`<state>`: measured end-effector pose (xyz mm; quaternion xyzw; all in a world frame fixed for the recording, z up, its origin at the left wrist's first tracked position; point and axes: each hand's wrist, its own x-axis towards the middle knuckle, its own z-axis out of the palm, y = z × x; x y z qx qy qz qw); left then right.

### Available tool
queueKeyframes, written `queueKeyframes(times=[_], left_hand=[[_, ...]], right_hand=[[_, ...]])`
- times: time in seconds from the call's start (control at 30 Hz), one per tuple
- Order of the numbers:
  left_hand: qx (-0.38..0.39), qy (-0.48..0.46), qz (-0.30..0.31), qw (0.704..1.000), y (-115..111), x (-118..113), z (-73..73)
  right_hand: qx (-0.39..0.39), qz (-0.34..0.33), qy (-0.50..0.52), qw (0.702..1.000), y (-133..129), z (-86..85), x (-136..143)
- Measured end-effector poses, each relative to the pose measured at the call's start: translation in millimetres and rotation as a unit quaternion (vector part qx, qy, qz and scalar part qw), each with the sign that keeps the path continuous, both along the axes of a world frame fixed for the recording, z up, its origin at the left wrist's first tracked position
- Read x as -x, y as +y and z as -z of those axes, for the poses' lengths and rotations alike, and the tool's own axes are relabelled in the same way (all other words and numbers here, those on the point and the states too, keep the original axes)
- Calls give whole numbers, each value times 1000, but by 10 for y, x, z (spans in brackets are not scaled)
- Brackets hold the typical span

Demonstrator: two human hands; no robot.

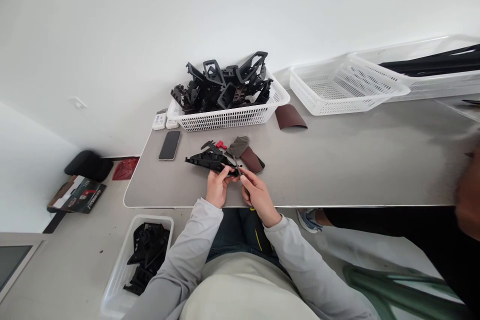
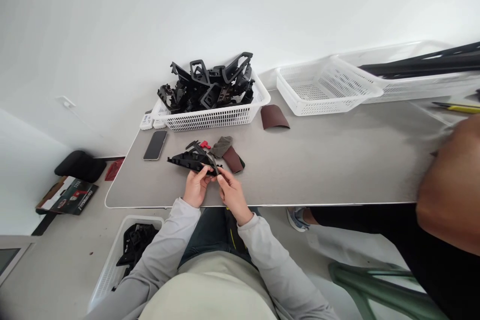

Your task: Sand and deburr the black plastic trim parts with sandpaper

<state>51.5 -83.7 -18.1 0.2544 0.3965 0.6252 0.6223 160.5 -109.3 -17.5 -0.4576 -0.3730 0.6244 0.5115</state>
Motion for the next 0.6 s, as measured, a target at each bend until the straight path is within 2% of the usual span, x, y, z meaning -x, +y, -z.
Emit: queueKeyframes(times=[0.23,0.43,0.6], left_hand=[[26,-5,-14,1000,2,-22,102],[5,-17,49,999,-115,-21,64],[-19,-20,37,999,-181,-64,27]], right_hand=[[12,-5,1,1000,-56,49,-3],[10,-37,14,999,-113,-4,-21],[-5,-54,35,998,-149,-66,-33]])
